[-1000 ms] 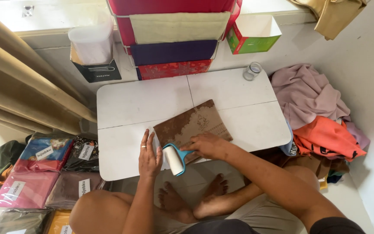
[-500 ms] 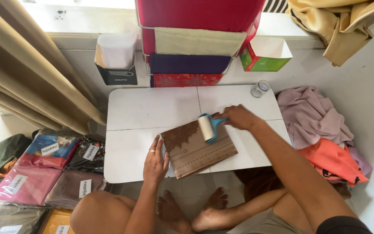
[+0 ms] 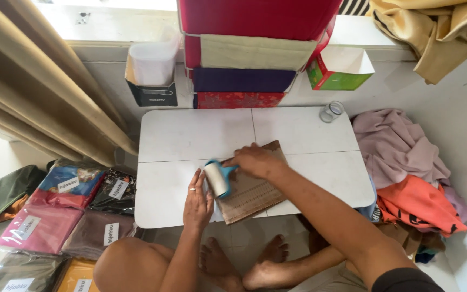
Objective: Cleaning fabric items with a lint roller and folding them neatly on a table.
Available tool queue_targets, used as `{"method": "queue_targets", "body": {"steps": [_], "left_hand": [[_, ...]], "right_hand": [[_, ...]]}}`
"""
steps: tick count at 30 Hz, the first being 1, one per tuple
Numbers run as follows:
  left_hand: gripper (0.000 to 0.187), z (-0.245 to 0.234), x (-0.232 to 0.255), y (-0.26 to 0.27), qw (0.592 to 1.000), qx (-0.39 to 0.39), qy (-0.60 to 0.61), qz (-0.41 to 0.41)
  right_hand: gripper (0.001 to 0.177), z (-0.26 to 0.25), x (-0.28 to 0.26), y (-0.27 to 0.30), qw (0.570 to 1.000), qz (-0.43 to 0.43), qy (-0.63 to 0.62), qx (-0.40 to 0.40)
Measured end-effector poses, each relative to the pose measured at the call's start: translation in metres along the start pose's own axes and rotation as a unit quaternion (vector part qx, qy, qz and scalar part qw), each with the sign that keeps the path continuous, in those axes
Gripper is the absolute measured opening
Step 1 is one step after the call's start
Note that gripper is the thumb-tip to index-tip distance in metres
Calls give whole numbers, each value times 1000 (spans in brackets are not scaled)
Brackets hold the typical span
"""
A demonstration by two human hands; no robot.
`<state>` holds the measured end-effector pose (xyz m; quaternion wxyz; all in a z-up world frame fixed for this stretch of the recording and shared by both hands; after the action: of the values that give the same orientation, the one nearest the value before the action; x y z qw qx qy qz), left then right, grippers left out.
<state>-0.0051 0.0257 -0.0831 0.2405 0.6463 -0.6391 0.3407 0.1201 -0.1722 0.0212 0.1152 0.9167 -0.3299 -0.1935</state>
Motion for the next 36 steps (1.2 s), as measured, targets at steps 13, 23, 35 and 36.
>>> {"method": "queue_targets", "body": {"steps": [13, 23, 35, 36], "left_hand": [[53, 1, 4, -2, 997, 9, -61, 52], [49, 10, 2, -6, 976, -62, -203, 49], [51, 3, 16, -5, 980, 17, -173, 92], [53, 5, 15, -6, 979, 7, -182, 88]], "right_hand": [[49, 14, -1, 3, 998, -20, -52, 30], [54, 12, 144, 103, 997, 73, 3, 37], [46, 22, 11, 182, 937, 322, -4, 135], [45, 30, 1, 179, 933, 342, 0, 117]]}}
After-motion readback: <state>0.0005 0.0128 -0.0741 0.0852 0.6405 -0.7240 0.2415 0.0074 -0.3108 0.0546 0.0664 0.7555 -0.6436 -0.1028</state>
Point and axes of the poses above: each hand's wrist, its own y-axis away from the middle knuckle, its own z-axis out of the palm, x = y × z, the point moved 3 cm from there along -y, towards the middle knuckle, and after that the axes turned 9 degrees about -z, right-handed, at the moved point
